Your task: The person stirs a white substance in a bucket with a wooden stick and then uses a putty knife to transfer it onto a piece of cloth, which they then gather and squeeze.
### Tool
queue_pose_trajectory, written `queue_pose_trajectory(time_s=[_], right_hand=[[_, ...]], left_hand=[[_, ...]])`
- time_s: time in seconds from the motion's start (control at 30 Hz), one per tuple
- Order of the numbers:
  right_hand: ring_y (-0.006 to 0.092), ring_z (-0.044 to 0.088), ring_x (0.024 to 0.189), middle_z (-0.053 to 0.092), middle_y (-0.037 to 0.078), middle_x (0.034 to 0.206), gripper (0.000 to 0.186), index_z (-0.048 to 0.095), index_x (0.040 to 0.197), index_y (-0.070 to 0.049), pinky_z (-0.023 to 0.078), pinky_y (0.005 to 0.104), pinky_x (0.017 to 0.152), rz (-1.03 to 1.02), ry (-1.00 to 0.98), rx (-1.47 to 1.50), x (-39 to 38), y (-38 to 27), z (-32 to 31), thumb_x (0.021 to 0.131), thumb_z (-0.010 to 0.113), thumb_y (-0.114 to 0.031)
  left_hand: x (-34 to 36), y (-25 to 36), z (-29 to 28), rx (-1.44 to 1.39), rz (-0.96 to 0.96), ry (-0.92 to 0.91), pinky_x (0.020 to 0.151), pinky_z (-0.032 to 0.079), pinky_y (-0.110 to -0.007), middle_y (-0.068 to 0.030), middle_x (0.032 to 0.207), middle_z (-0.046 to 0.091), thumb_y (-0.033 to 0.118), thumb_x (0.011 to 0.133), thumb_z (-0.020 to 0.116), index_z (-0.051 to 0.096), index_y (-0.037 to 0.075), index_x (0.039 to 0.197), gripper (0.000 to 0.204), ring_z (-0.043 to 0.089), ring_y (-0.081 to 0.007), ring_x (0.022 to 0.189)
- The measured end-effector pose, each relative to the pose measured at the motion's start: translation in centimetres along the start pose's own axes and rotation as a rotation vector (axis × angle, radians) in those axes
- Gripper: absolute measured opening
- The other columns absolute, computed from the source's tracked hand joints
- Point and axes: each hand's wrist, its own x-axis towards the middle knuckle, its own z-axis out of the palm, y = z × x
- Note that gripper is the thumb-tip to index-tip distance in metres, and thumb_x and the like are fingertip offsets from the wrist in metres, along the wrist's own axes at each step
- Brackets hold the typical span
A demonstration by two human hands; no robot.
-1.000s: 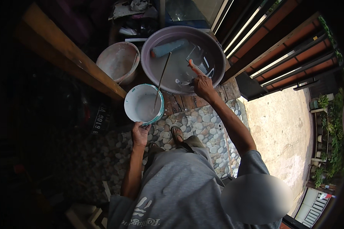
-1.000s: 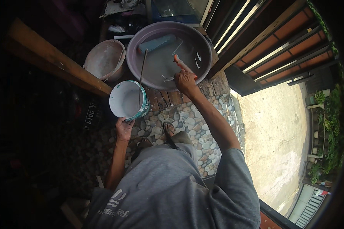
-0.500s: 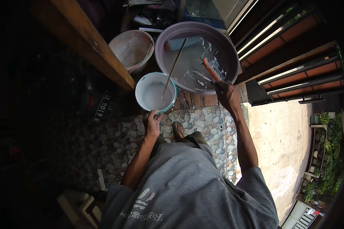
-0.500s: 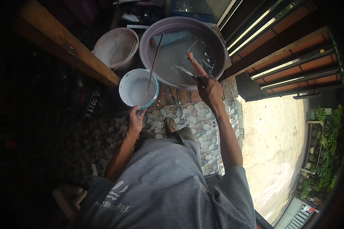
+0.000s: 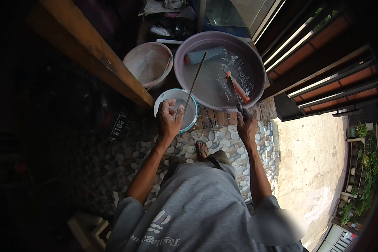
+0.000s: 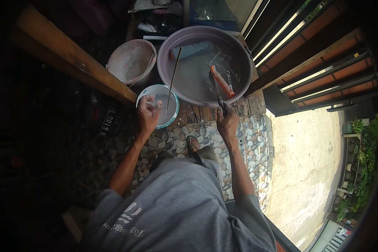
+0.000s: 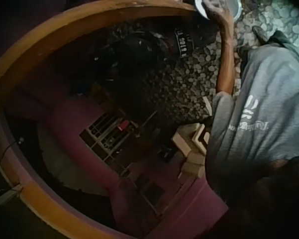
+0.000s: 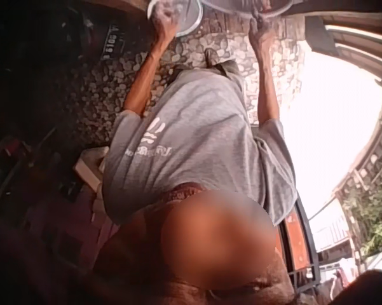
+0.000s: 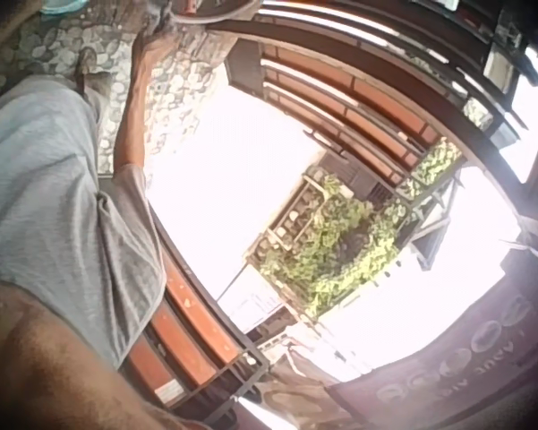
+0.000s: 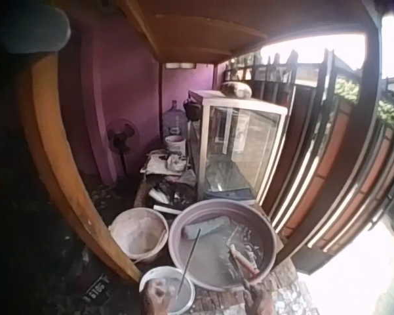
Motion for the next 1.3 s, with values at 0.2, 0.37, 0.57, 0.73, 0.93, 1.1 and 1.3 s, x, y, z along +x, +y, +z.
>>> queue_pose_trajectory(time_s=[0.2,0.37,0.57,0.73,0.93,1.1,1.3], right_hand=[[0.0236,0.068,0.088,0.068,0.020,0.092,0.029,0.062,0.109,0.004,0.051,0.0322,0.076,0.155,-0.118,0.180,-1.8,-2.0,-0.6,0.085,0.059,-0.014],[0.0204,0.066,0.087,0.068,0.018,0.092,0.031,0.062,0.109,0.004,0.050,0.0310,0.077,0.150,-0.092,0.248,-2.5,-0.7,-1.7,0.085,0.061,-0.016],[0.0150,0.059,0.073,0.066,0.013,0.081,0.035,0.064,0.109,0.001,0.047,0.0293,0.069,0.164,-0.084,0.273,-3.4,-1.5,-2.9,0.087,0.063,-0.026],[0.0175,0.064,0.076,0.067,0.017,0.084,0.032,0.063,0.111,0.000,0.047,0.0299,0.069,0.178,-0.312,0.158,-3.4,-5.2,-4.8,0.087,0.060,-0.020],[0.0148,0.055,0.065,0.061,0.014,0.072,0.032,0.061,0.113,0.001,0.045,0.0305,0.061,0.220,-0.497,0.301,-4.9,-7.4,-3.9,0.088,0.058,-0.019],[0.0293,0.061,0.068,0.062,0.022,0.077,0.031,0.061,0.112,0.000,0.046,0.0371,0.066,0.162,-0.564,0.307,-6.9,-9.8,-0.7,0.087,0.055,-0.017],[0.0439,0.058,0.069,0.058,0.027,0.072,0.018,0.059,0.090,0.004,0.046,0.0467,0.065,-0.078,-0.464,0.264,-9.3,-9.9,4.6,0.084,0.053,-0.012]], left_hand=[[8.4,-0.1,3.6,0.222,0.504,-0.051,0.063,0.048,-0.033,-0.0168,0.093,0.064,0.019,0.085,0.063,0.059,-0.001,0.102,0.026,0.063,-0.0258,0.070],[9.6,1.8,2.5,0.130,0.308,-0.333,0.064,0.047,-0.033,-0.0132,0.071,0.063,0.018,0.089,0.059,0.066,0.001,0.091,0.018,0.063,-0.0234,0.066],[8.7,4.5,-2.4,0.005,0.202,-0.137,0.059,0.046,-0.030,-0.0108,0.067,0.064,0.015,0.087,0.063,0.066,-0.003,0.087,0.018,0.061,-0.0167,0.061],[6.9,4.4,-5.0,-0.091,0.164,-0.013,0.058,0.044,-0.025,-0.0046,0.067,0.063,0.017,0.087,0.066,0.066,-0.004,0.089,0.021,0.055,-0.0089,0.062],[1.4,4.6,-6.9,-0.137,0.139,0.234,0.065,0.049,-0.023,-0.0064,0.077,0.067,0.008,0.088,0.064,0.065,-0.006,0.089,0.014,0.061,-0.0088,0.071],[-2.9,3.8,-8.1,-0.180,0.061,0.415,0.070,0.053,-0.023,-0.0092,0.082,0.066,0.004,0.088,0.062,0.062,-0.006,0.088,0.010,0.063,-0.0114,0.075],[-6.5,4.1,-9.3,-0.019,0.020,0.373,0.073,0.056,-0.024,-0.0117,0.083,0.064,0.005,0.089,0.060,0.058,-0.007,0.087,0.012,0.064,-0.0137,0.077]])
